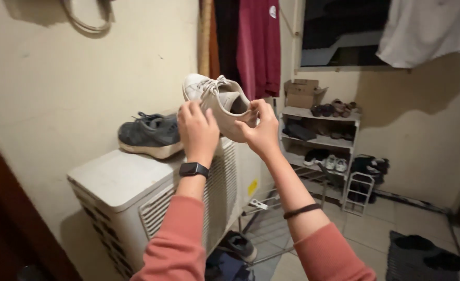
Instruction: Picking up various types of shoes from surfaces and arranging them onto multiple shoe racks.
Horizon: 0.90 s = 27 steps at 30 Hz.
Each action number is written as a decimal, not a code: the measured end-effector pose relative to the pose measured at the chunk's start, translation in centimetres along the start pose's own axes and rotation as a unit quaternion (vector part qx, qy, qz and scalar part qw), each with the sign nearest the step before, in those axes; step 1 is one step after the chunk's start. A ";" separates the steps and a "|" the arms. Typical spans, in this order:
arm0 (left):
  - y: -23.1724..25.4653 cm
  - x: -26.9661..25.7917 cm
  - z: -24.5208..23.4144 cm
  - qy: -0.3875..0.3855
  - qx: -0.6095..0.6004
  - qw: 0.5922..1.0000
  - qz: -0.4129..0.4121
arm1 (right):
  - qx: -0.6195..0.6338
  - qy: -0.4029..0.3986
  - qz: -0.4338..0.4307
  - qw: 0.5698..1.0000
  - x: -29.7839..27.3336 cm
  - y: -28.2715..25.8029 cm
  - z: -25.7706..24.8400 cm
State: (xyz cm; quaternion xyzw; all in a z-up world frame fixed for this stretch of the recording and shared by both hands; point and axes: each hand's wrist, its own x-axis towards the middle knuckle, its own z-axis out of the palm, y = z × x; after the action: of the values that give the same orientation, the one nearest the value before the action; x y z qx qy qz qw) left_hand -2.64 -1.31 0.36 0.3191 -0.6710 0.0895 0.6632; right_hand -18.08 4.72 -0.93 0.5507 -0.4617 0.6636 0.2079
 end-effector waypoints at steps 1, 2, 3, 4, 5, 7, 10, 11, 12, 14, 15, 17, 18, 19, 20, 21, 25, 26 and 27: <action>1.3 -0.2 0.4 -0.005 -0.005 1.000 0.000 | -0.006 0.002 0.003 1.000 -0.4 0.1 -0.8; 2.6 -0.5 0.9 -0.017 -0.049 0.998 0.045 | -0.004 0.012 -0.012 1.000 -0.8 0.3 -1.6; 3.9 -0.8 1.3 -0.029 -0.094 0.991 0.090 | -0.003 0.022 -0.026 0.999 -1.3 0.4 -2.5; 5.4 -1.0 1.3 -0.033 -0.100 0.991 0.088 | -0.010 0.023 -0.023 0.999 -1.7 0.4 -3.4; 6.9 -1.2 1.3 -0.049 -0.113 0.991 0.058 | -0.027 0.039 -0.029 0.998 -2.1 0.4 -4.4; 9.7 -1.8 1.3 -0.071 -0.133 0.988 0.027 | -0.053 0.058 -0.033 0.996 -3.2 0.4 -6.5; 12.9 -3.1 1.9 -0.078 -0.062 0.994 0.036 | -0.056 0.063 -0.012 0.996 -5.0 0.5 -9.8; 13.7 -3.8 2.5 -0.095 -0.053 0.993 0.040 | -0.076 0.065 -0.033 0.994 -5.8 0.8 -10.8; 14.3 -4.6 3.1 -0.114 -0.044 0.992 0.043 | -0.096 0.065 -0.052 0.992 -6.7 1.0 -11.8; 14.7 -7.4 5.2 -0.139 -0.035 0.988 0.056 | -0.120 0.050 -0.035 0.991 -8.6 1.5 -13.6; 14.9 -8.8 6.2 -0.156 -0.019 0.985 0.071 | -0.134 0.035 -0.023 0.990 -9.6 1.7 -14.5; 15.2 -10.6 6.6 -0.166 -0.069 0.982 0.063 | -0.146 0.010 0.004 0.989 -12.0 2.9 -16.4; 15.2 -11.5 6.7 -0.171 -0.112 0.977 0.058 | -0.151 -0.011 0.027 0.988 -13.3 3.4 -17.3; 14.5 -12.7 7.5 -0.177 -0.116 0.976 0.055 | -0.157 -0.013 0.032 0.987 -14.7 3.8 -18.4; 13.7 -13.8 8.2 -0.218 -0.117 0.968 0.035 | -0.163 -0.051 0.040 0.984 -16.0 4.3 -19.4; 12.9 -15.0 8.9 -0.260 -0.119 0.958 0.015 | -0.169 -0.089 0.049 0.980 -17.3 4.8 -20.3; 11.5 -22.1 9.9 -0.326 -0.104 0.939 -0.022 | -0.173 -0.131 0.091 0.972 -23.6 7.5 -22.5; 11.0 -24.3 10.2 -0.345 -0.103 0.932 -0.042 | -0.170 -0.145 0.109 0.969 -25.3 8.1 -22.8; 10.4 -26.6 10.5 -0.364 -0.102 0.924 -0.063 | -0.167 -0.158 0.128 0.965 -27.1 8.7 -23.0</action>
State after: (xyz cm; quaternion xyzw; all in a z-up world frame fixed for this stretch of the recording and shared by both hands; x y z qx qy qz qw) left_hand -19.28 9.36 -22.73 0.3018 -0.8503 -0.1432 0.4066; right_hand -29.02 26.15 -28.56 0.5424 -0.6594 0.5028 0.1343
